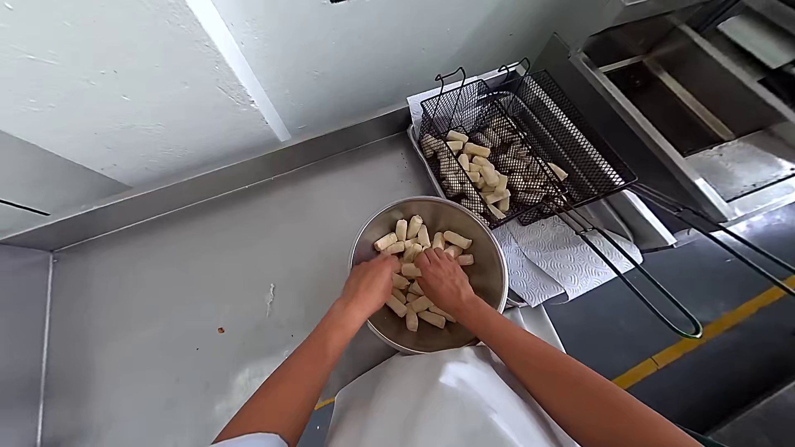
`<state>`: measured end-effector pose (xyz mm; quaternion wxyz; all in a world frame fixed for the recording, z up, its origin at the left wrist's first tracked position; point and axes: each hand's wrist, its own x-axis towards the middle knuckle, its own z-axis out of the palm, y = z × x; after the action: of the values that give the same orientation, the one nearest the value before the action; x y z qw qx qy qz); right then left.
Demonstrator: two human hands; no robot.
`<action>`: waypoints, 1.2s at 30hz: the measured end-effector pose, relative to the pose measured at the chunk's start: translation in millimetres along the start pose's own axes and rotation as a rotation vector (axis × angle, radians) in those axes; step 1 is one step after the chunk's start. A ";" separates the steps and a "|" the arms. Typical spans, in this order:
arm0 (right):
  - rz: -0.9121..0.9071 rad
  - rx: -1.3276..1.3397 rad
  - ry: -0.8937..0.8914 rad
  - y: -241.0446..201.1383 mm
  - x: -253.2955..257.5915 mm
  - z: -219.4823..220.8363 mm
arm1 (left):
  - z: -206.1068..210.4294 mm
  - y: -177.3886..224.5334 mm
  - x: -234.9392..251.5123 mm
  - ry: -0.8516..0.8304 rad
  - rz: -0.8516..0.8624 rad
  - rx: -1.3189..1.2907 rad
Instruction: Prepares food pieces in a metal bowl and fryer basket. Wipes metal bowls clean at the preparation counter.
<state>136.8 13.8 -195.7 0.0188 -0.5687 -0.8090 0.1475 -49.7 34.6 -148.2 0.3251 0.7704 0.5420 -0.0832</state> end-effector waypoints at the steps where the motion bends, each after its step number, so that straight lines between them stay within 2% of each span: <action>1: 0.017 0.073 -0.036 0.4 -3.6 -3.0 | 7.5 5.6 3.3 -0.054 -0.013 0.093; 4: 0.245 0.595 -0.059 10.1 -20.6 -27.2 | 21.2 21.6 8.2 -0.118 -0.050 0.202; 6: 0.342 1.012 0.053 21.9 -36.3 -48.2 | 21.1 25.2 6.7 -0.132 -0.038 0.202; 8: 0.361 1.225 0.237 33.4 -47.7 -76.5 | 15.4 23.7 2.6 -0.130 0.002 0.160; 10: 0.285 1.096 0.497 51.7 -48.0 -109.1 | -1.2 19.9 -0.8 -0.083 0.024 -0.026; 12: 0.257 0.708 0.658 71.1 -39.8 -145.7 | -28.4 22.6 2.0 -0.011 0.056 -0.295; 14: 0.279 0.375 0.569 83.8 -27.2 -173.7 | -60.3 38.5 12.3 0.069 0.096 -0.537; 17: 0.268 0.224 0.340 72.3 -19.1 -173.8 | -101.1 76.0 40.7 0.199 0.173 -0.818; 19: 0.220 0.255 0.148 48.0 -24.1 -144.7 | -116.9 100.2 68.0 0.219 0.204 -1.006; 22: 0.256 0.195 -0.135 27.0 -32.8 -74.3 | -125.3 124.8 100.9 0.099 0.187 -1.227; 24: 0.302 0.121 -0.191 22.2 -38.7 -40.5 | -121.8 124.5 106.4 0.126 0.213 -1.108; 27: 0.309 0.148 -0.190 28.4 -48.8 -32.9 | -101.9 101.6 80.5 0.207 0.317 -0.672; 30: 0.270 0.325 -0.048 42.7 -64.4 -40.4 | -50.8 62.7 52.0 0.056 0.256 -0.384; 32: 0.342 0.674 0.084 50.3 -71.5 -52.2 | -12.3 40.4 46.7 0.042 0.220 -0.174; 34: 0.447 1.190 0.156 52.3 -67.5 -66.0 | 18.2 24.1 53.1 0.095 0.246 -0.024; 35: 0.480 1.381 0.137 50.2 -63.1 -71.3 | 28.6 20.5 55.8 0.115 0.254 0.026; 36: 0.478 1.463 0.085 47.4 -59.0 -75.2 | 34.9 20.2 57.7 0.133 0.256 0.075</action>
<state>215.8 -9.8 -128.0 0.3888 -0.5761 -0.3593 0.6228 -0.9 54.9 -194.6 0.2677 0.8486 0.4562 -0.0101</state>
